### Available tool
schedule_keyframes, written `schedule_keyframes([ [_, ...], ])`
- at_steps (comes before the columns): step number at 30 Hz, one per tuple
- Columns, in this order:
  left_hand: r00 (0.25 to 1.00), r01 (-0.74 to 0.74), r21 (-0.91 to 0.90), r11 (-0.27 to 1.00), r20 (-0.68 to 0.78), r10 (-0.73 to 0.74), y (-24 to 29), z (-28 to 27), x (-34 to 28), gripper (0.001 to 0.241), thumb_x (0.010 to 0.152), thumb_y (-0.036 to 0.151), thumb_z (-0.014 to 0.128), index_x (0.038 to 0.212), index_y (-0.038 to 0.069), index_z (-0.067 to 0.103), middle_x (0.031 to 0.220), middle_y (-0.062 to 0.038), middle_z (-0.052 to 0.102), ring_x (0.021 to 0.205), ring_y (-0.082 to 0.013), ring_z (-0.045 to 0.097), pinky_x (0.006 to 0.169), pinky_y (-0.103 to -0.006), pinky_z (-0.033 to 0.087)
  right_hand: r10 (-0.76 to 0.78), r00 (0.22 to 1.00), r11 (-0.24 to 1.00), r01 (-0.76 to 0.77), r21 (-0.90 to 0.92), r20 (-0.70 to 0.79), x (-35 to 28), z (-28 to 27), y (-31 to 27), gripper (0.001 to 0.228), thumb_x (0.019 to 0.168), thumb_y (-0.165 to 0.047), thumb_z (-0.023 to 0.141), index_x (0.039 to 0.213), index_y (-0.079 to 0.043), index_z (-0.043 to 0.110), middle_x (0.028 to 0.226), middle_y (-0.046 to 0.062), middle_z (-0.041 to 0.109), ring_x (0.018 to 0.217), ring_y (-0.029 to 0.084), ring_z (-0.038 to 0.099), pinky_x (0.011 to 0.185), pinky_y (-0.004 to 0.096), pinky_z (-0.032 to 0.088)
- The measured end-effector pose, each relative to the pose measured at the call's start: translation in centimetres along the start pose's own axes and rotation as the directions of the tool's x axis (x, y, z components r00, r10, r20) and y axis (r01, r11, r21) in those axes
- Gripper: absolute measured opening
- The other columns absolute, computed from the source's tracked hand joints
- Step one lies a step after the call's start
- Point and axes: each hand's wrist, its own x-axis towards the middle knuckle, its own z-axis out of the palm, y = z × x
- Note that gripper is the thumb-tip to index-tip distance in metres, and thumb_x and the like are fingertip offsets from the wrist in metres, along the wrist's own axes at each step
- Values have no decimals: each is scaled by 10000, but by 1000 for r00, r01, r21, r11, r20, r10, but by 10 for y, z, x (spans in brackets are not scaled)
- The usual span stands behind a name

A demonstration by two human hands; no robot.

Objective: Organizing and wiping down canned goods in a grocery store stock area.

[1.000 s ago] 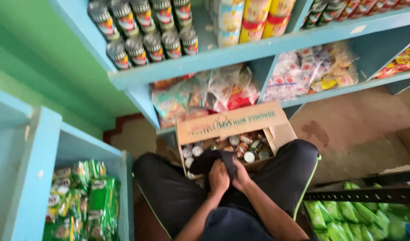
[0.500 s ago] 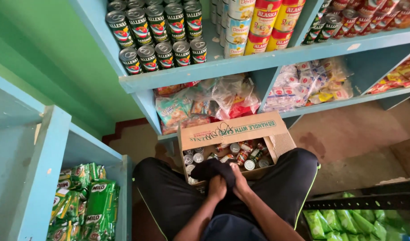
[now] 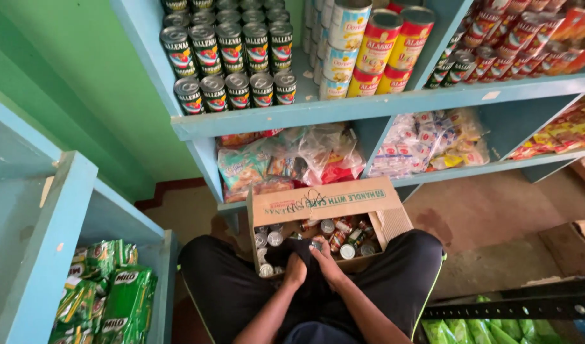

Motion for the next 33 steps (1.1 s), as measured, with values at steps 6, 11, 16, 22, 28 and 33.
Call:
schedule_keyframes([
  [6,978,208,376,903,-109,-179,-7,-23,53,552,1040,452,410,1163,33,748,1153,-163,745,1088,-284,696,927,-426,523,-28,984,999,35,36,-177,51,-17,14,417,997,-230,631,1357,-154,435,1220,56,563,1133,187,540,963,350,455],
  [11,880,469,-141,872,-12,-475,-3,-50,35,631,945,463,541,1382,14,619,1379,-152,678,1258,-267,621,1011,-391,494,-60,987,994,72,-78,147,83,-49,54,615,929,-50,689,1481,-180,449,1325,86,587,1211,193,585,999,340,518],
  [16,891,391,214,895,157,-427,-13,-46,35,607,949,480,552,1328,12,635,1295,-148,686,1203,-244,630,998,-387,491,-34,983,985,63,-160,178,61,-55,62,765,802,77,723,1472,-144,428,1359,98,612,1209,228,629,995,375,551],
  [22,945,116,601,791,180,-275,-16,-38,22,457,871,402,645,1060,-5,730,1037,-270,730,1032,-413,706,868,-496,541,-392,909,691,390,-608,138,46,-54,65,697,770,-17,821,1393,-15,507,1331,182,619,1256,301,600,1060,382,477],
  [28,996,-33,469,882,91,-10,-24,-50,22,392,879,362,592,995,20,745,971,-255,746,978,-425,712,816,-503,541,-279,952,804,303,-512,125,34,-33,26,687,724,11,815,1357,-24,550,1308,158,638,1240,299,607,1072,370,473],
  [33,979,163,401,901,44,-197,-24,-51,29,482,966,436,546,1129,16,717,1118,-259,696,1097,-436,647,922,-489,493,-310,927,665,370,-649,211,17,-12,-10,751,585,118,757,1307,-5,594,1282,181,614,1272,329,560,1105,395,434],
])
